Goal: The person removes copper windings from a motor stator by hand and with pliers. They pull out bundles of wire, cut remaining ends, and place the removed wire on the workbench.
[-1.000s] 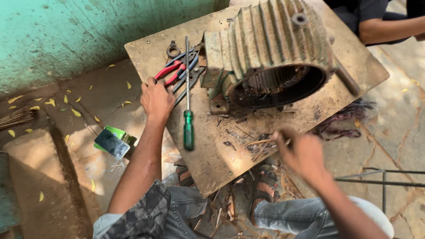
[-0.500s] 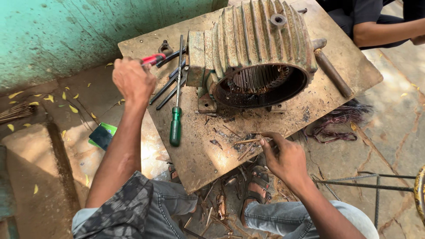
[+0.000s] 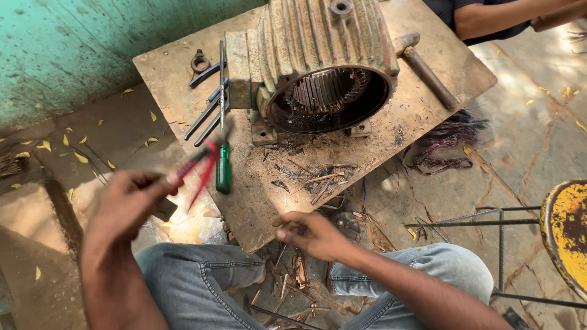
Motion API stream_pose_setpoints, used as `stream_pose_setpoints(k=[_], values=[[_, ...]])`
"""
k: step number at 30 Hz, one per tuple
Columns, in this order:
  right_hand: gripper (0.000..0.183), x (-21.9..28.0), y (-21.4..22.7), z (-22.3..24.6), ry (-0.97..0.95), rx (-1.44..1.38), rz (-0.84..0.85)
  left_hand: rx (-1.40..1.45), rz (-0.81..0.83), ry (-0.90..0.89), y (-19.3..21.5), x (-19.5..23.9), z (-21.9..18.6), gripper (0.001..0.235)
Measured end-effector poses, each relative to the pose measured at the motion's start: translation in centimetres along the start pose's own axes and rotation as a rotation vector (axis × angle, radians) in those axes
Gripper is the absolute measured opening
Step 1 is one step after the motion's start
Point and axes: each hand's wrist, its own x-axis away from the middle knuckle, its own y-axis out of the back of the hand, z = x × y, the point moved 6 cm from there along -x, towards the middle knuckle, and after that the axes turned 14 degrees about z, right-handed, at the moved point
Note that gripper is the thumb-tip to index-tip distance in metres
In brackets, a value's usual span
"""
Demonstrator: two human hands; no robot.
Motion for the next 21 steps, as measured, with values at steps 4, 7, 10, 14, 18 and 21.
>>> stream_pose_setpoints(k=[4,7,10,14,18,21], values=[[0.052,-0.3,-0.3,-1.6,0.104,-0.125,-0.009,0.129,0.120,-0.038,-6.0,0.1,2.6,0.040],[0.057,0.0,0.1,-2.8,0.119,-0.481,-0.061,0.423,0.336,-0.086,-13.1,-0.3,1.4,0.039],[0.055,1.2,2.4,-2.8,0.142,-0.748,-0.270,0.496,0.409,-0.112,-17.3,-0.5,-2.8,0.029],[0.044,4.5,7.4,-1.8,0.290,-0.953,-0.407,-0.532,0.252,-0.486,-17.0,-1.0,-12.4,0.038],[0.041,5.5,10.3,-0.6,0.412,-1.010,-0.245,-0.234,-0.266,-0.552,-11.4,-2.9,-17.8,0.021],[0.065,5.3,10.9,-2.0,0.180,-1.108,-0.329,-0.337,-0.690,-0.830,-10.2,-3.5,-19.1,0.037]])
